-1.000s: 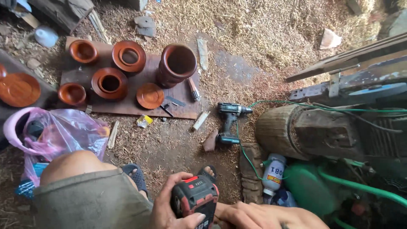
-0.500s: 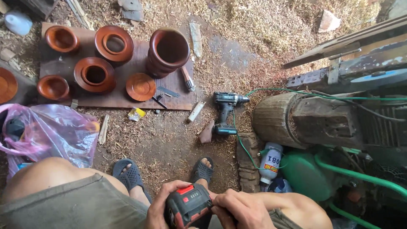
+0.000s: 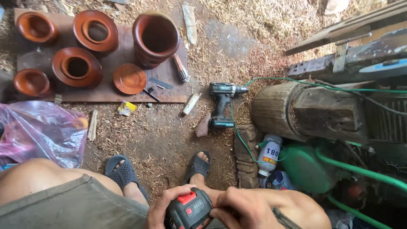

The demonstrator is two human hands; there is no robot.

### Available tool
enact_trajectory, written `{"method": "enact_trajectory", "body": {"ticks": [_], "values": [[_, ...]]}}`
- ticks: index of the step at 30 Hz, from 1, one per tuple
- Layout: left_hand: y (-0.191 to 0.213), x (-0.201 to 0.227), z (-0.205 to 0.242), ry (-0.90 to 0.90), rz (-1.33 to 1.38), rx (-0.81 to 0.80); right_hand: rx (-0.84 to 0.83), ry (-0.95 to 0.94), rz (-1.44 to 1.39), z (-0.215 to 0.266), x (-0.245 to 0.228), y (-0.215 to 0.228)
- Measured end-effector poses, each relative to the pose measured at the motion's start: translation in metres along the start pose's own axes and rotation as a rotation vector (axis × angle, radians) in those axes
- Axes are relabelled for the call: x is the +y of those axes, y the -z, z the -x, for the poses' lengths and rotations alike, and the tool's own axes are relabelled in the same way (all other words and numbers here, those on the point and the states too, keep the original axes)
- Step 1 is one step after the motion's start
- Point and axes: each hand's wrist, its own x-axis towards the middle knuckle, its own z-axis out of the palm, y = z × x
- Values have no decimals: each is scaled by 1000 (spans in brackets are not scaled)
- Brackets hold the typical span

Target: The person sits on the workshop floor and works on a cordless drill battery pack, prying open its casing and handling its internal components. They pick up a drill chuck, fit it onto the battery pack, and reach to adjust a green cable near the machine before returning to handling the battery and chuck in their lap.

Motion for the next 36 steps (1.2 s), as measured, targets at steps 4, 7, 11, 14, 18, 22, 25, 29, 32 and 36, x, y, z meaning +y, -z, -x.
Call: {"method": "enact_trajectory", "body": {"ticks": [4, 7, 11, 14, 18, 22, 25, 29, 32, 36], "values": [[-11, -5, 2, 277, 154, -88, -116, -512, -294, 1, 6, 10], [-9, -31, 2, 406, 1, -78, -133, -566, -641, 2, 16, 7], [14, -65, -2, 245, 99, -132, -394, -491, -979, 10, 45, -28], [9, -54, -1, 169, 969, -121, -185, -284, -996, 10, 37, -62], [14, -111, 14, 304, 1216, -146, -355, -451, -860, 31, 67, -29], [3, -17, -18, 538, 1060, -291, -539, -266, -734, 2, 57, 6], [4, 30, -25, 670, 1140, -329, -645, -454, -754, -27, 21, 9], [13, 29, -23, 694, 1267, -327, -277, -347, -669, -21, 23, -3], [16, 49, -33, 767, 1153, -227, 65, -630, -747, 28, 68, -10], [25, 67, -44, 855, 1032, -165, -189, -763, -319, 63, 88, 14]]}}
